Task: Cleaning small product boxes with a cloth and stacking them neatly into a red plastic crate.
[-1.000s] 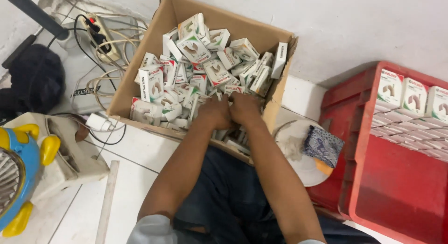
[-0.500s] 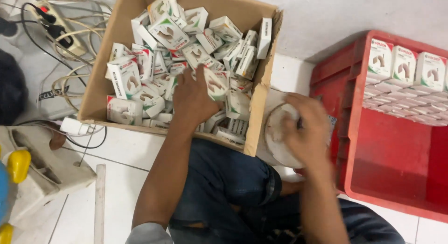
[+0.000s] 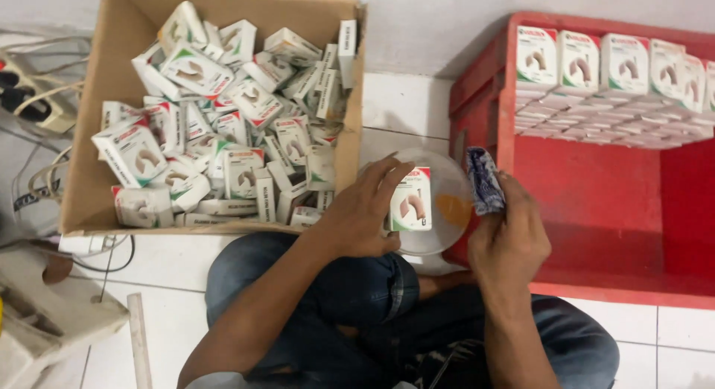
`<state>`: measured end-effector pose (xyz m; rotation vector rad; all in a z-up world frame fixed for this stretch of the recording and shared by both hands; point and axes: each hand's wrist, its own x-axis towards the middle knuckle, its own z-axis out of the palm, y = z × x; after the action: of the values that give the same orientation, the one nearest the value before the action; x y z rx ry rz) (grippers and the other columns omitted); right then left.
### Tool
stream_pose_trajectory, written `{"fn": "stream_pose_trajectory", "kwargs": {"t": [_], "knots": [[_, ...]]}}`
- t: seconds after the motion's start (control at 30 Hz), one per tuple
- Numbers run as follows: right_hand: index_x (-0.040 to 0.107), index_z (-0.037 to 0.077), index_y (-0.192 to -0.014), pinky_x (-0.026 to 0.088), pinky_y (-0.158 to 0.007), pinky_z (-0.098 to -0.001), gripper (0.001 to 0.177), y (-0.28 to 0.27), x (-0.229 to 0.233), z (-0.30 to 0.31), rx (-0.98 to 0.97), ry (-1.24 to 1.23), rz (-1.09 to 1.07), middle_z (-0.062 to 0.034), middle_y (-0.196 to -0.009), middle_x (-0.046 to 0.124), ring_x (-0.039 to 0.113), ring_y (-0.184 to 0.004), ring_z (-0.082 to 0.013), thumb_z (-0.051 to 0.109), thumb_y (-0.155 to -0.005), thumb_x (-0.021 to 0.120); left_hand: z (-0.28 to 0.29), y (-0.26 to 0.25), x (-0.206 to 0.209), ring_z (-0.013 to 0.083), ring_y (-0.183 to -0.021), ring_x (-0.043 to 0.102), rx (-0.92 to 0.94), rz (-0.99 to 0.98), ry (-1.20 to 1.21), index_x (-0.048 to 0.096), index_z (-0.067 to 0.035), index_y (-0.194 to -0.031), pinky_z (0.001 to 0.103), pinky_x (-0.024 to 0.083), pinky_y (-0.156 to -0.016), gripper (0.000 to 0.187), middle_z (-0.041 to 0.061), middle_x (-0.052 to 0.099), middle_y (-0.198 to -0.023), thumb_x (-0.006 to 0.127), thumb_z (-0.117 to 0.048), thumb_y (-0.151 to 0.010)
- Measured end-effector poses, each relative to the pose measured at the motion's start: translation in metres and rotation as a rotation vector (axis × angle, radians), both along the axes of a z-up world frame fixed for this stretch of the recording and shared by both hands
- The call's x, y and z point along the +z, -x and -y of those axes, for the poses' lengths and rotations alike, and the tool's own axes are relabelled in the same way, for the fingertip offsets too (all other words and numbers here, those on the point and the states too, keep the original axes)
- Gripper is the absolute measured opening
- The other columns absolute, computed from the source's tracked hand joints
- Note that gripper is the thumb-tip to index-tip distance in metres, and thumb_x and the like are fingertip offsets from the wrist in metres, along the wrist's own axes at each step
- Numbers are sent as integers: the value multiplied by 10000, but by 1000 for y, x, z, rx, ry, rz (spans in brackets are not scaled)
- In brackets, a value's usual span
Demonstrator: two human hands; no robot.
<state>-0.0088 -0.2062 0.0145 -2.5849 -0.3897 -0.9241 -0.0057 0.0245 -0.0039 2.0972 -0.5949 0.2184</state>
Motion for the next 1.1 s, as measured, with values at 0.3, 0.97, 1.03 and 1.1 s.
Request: {"fn": "stream_pose_trajectory", "kwargs": {"t": [0.3, 0.97, 1.03, 1.1], "knots": [[699, 156, -1142, 460, -993, -403, 349, 23, -15, -26, 279, 243, -133, -53, -1153, 680, 612, -1176, -275, 57, -877, 495, 9, -10, -4, 468, -1268, 471, -101, -27, -241, 234, 8, -1527, 579, 323, -1091, 1144, 284, 483, -1321, 831, -236, -583], [685, 235, -1202, 460, -1020, -390, 352, 30, -5, -37, 241, 297, -182, 24, -1160, 697, 611, -1201, -228, 110, -944, 480, 9, -10, -14, 446, -1265, 461, -43, -19, -282, 224, 10, -1527, 559, 360, -1062, 1340, 249, 489, -1309, 925, -295, -427], [698, 244, -1179, 460, -1019, -383, 347, 25, -9, -35, 250, 274, -206, 30, -1154, 702, 615, -1197, -226, 121, -929, 491, 8, -12, -6, 439, -1246, 474, -60, -46, -288, 217, 5, -1533, 553, 367, -1052, 1317, 238, 510, -1277, 917, -271, -452], [710, 252, -1155, 460, -1019, -376, 342, 18, -18, -31, 257, 246, -230, 36, -1148, 707, 620, -1193, -225, 131, -913, 501, 8, -10, 1, 432, -1227, 486, -80, -73, -299, 210, 0, -1539, 547, 374, -1041, 1296, 226, 531, -1245, 908, -246, -476]]}}
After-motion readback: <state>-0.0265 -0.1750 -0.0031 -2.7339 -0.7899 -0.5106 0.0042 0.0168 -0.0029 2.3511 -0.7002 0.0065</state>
